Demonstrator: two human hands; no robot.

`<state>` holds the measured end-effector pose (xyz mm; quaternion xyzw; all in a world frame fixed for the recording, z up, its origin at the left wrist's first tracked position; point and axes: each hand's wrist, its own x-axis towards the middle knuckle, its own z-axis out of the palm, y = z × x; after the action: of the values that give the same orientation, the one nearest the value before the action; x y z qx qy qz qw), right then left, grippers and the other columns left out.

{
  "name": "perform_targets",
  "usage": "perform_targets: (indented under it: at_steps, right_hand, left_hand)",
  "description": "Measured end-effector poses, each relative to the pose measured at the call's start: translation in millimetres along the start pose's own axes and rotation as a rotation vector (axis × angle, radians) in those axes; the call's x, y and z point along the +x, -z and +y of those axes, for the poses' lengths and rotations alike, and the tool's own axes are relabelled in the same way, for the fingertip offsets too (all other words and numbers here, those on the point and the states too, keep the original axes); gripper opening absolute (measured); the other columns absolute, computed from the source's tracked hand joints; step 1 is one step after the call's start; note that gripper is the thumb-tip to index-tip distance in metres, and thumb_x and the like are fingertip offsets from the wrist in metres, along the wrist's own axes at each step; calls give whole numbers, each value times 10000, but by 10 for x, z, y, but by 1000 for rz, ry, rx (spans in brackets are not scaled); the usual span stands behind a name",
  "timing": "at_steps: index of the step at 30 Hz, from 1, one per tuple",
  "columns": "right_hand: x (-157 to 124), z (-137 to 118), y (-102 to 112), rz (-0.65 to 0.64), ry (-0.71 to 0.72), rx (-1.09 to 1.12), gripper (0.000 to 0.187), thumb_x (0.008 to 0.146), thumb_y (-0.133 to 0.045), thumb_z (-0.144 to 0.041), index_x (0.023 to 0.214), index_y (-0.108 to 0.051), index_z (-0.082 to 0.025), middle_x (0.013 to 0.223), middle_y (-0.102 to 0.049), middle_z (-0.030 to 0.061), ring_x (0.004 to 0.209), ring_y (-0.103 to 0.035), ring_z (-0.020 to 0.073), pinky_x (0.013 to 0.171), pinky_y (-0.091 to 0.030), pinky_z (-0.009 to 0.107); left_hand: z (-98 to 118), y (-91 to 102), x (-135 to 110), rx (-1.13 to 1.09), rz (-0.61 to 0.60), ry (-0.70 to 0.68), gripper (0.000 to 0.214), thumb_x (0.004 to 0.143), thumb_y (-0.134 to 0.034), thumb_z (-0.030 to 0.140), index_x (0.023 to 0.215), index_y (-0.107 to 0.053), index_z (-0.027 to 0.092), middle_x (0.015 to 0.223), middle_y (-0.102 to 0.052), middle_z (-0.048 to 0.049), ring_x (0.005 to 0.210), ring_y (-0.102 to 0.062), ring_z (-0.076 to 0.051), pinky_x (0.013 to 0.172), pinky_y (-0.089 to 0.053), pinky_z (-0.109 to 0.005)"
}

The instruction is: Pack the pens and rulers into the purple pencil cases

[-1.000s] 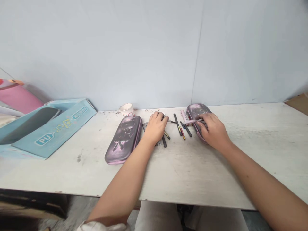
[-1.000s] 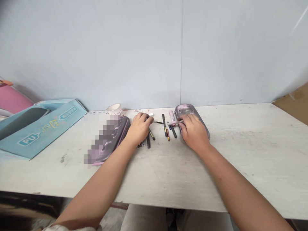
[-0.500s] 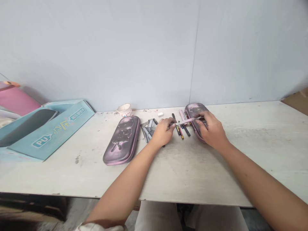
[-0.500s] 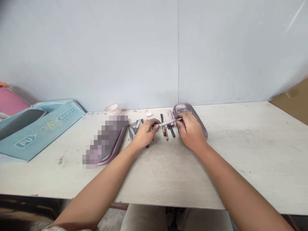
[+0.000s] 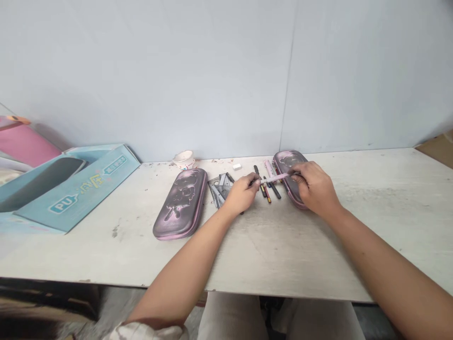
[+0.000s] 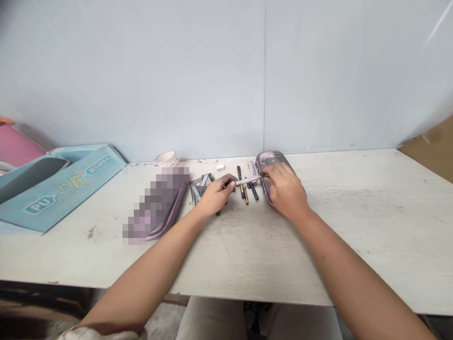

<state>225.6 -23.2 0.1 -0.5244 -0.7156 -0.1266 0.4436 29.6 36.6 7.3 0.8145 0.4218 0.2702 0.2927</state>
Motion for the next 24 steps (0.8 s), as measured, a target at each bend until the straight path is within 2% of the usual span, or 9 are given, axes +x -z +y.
perform_targets:
  at_steps: [4,6,9,11,15,17,20,22,24]
  right_hand:
    - [-11,-26,-22,-19,-10,21,186,843,-389,-196,886,-570,-205,877,-628,64,870,-543,216,785,-420,343]
    - [-15,-54,-12,-30,-115,23,186,859,-413,-295,851,-574,-204,817,-636,55,785,-562,203,702,-419,313]
    - [-19,-95,20,-82,-334,12,347,869,-377,-450,686,-544,-208,582,-568,21,563,-520,170,547,-360,281]
    - [-17,-111,39,-103,-406,69,377,879,-334,-472,700,-537,-209,550,-551,7,524,-508,157,528,-349,270]
    - [0,-112,55,-130,-308,234,257,838,-448,-422,973,-518,-215,820,-644,27,661,-572,154,575,-394,253]
    - [7,-108,57,-164,-276,195,222,836,-450,-406,905,-532,-213,763,-637,24,639,-565,155,568,-388,255]
    - [8,-106,63,-200,-349,109,297,868,-375,-438,773,-541,-211,552,-568,-1,522,-521,153,536,-368,267]
    - [4,-108,63,-205,-351,130,289,861,-390,-453,832,-548,-213,602,-598,4,530,-529,153,534,-375,267]
    - [-4,-110,58,-195,-273,169,259,844,-437,-433,944,-542,-218,755,-643,25,596,-559,155,552,-393,263]
  left_hand:
    - [-5,-4,1,56,-6,-70,200,847,-401,298,813,-561,183,657,-529,17,618,-460,-118,606,-372,-239]
    - [-14,-8,3,81,23,-117,160,835,-431,267,859,-564,181,733,-565,-1,679,-486,-128,648,-389,-249]
    - [-35,-17,6,119,96,-198,124,799,-487,204,893,-561,177,847,-592,-32,798,-505,-152,725,-408,-272]
    - [-51,-21,10,136,129,-230,122,789,-500,182,897,-558,175,865,-596,-42,834,-503,-165,750,-415,-288]
    - [-72,-18,21,158,191,-257,116,797,-499,167,901,-552,174,882,-600,-49,853,-502,-177,780,-421,-315]
    - [-72,-15,25,171,209,-273,113,802,-495,163,898,-552,175,890,-601,-51,868,-500,-183,795,-418,-326]
    - [-68,-16,25,180,205,-290,112,804,-495,165,898,-553,181,893,-606,-48,887,-498,-188,812,-414,-335]
    - [-71,-17,23,169,207,-290,114,805,-497,165,903,-554,181,897,-607,-49,892,-500,-187,811,-415,-334]
    - [-81,-13,22,159,225,-277,117,805,-495,163,906,-553,179,900,-606,-51,891,-502,-187,805,-418,-333]
